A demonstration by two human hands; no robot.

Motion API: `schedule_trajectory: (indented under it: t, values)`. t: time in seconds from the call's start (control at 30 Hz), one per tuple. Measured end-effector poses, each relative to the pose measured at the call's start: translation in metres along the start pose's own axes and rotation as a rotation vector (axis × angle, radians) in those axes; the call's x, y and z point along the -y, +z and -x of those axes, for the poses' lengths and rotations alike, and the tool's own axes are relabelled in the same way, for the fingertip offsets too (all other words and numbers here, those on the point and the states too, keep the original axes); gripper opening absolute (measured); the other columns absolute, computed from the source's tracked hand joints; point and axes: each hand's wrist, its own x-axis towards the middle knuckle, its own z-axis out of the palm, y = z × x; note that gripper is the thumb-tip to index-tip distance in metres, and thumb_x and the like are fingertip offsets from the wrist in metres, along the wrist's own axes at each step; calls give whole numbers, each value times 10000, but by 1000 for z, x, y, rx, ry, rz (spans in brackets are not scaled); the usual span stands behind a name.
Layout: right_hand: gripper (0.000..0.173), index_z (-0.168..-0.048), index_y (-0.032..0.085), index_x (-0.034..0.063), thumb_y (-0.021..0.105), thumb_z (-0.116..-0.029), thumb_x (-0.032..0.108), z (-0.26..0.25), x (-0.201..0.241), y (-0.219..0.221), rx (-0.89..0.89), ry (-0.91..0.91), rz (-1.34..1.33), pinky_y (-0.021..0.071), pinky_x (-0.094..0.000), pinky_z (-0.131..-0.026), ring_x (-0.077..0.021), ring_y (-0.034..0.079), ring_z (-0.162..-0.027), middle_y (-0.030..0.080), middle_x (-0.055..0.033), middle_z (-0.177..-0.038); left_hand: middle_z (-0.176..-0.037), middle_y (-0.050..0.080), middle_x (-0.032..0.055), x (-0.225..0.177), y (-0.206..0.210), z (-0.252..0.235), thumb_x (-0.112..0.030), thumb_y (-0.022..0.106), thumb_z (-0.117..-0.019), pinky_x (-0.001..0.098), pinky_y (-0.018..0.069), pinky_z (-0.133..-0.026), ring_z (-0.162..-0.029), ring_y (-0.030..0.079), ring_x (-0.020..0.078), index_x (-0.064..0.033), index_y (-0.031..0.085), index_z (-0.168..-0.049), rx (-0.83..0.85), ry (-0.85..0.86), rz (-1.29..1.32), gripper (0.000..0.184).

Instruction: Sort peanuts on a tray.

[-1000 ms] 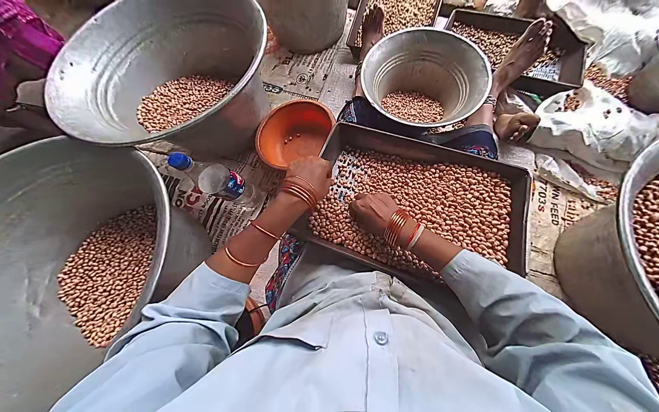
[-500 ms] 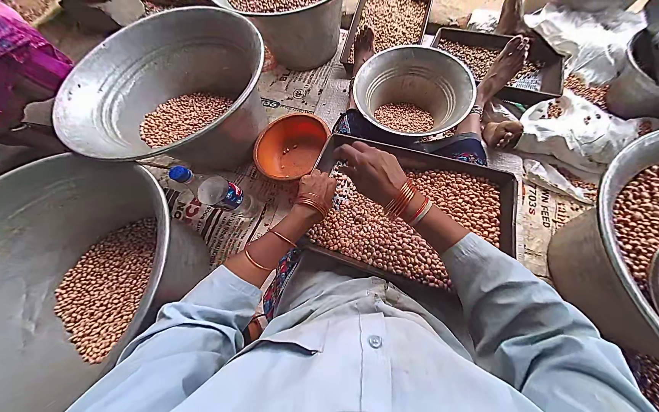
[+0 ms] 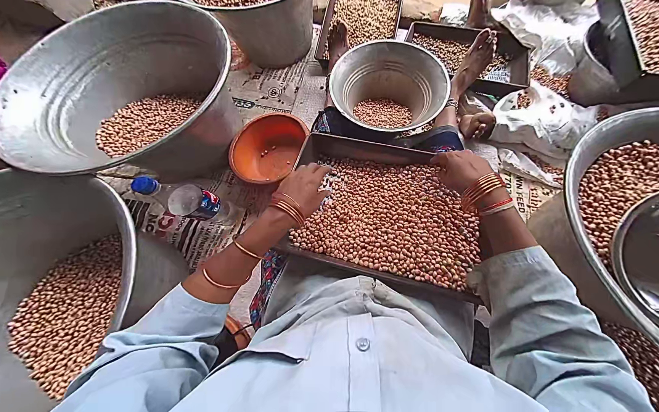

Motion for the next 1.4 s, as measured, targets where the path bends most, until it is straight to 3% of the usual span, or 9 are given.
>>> schedule_trajectory:
  t: [0.1,0.2,0.4,0.57,0.8,1.07,1.17,1.27,1.4]
  values:
    - [264,-1167,737,72,677,-910,82,-7,13,4,8,64,65,506,-720,-795,-506,668,-1078,709,-273,-1126,-1351,642,178,-35,32,-20,-183,754,-942,570,439,-1091,-1289,585,375,-75,673,-1332,267,306,52,413]
    - [426,-1316,640,33,682,-892,27,-8,51,17,53,56,112,523,-667,-808,-509,650,-1098,633,-301,-1259,-1373,623,160,-46,62,-34,-220,748,-937,546,423,-1112,-1324,559,344,-97,683,-1300,382,439,48,388]
    - [504,-1419,540,7,671,-934,49,41,142,63,153,-318,68,565,-566,-752,-451,673,-979,554,-294,-1328,-1361,621,157,-15,18,-35,-172,758,-924,588,451,-1034,-1267,576,381,-88,700,-1295,661,87,-286,385]
    - [348,-1313,679,196,691,-965,188,37,159,51,156,-702,-183,571,-568,-790,-321,706,-1036,676,-102,-1302,-1165,698,192,15,0,-68,-71,663,-956,616,505,-958,-1143,651,408,-47,754,-1087,355,-114,-223,162]
    - [205,-1162,741,119,643,-983,125,-13,57,-7,-368,-341,-449,545,-595,-845,-310,723,-966,757,-107,-1051,-1168,701,251,30,45,-113,-92,603,-1001,662,507,-954,-1162,648,462,-14,744,-1108,241,-235,-167,194]
    - [154,-1080,780,176,668,-981,210,-26,37,31,-177,-193,-272,523,-617,-786,-354,717,-965,762,-118,-1008,-1064,726,232,35,37,-117,-173,658,-968,669,508,-914,-1045,691,437,-22,731,-1117,163,-248,14,224]
    - [154,-1084,776,174,661,-989,215,-27,34,28,-194,-196,-301,523,-619,-787,-355,718,-956,762,-120,-1004,-951,715,141,40,25,-126,-120,543,-1002,465,587,-756,-777,706,243,-19,668,-1133,-32,-314,455,208]
    - [166,-1105,773,165,657,-1001,222,-28,28,25,-214,-192,-326,521,-629,-803,-371,717,-975,762,-130,-1020,-867,669,67,24,28,-137,-61,467,-997,288,521,-589,-618,598,104,-19,662,-1124,-43,-256,713,237]
    - [171,-1113,772,169,652,-1005,226,-24,19,26,-197,-187,-344,527,-626,-841,-355,717,-1016,764,-119,-1049,-1075,749,171,-10,55,-149,-188,648,-1009,568,534,-949,-1017,716,338,-55,750,-1142,3,-160,253,214]
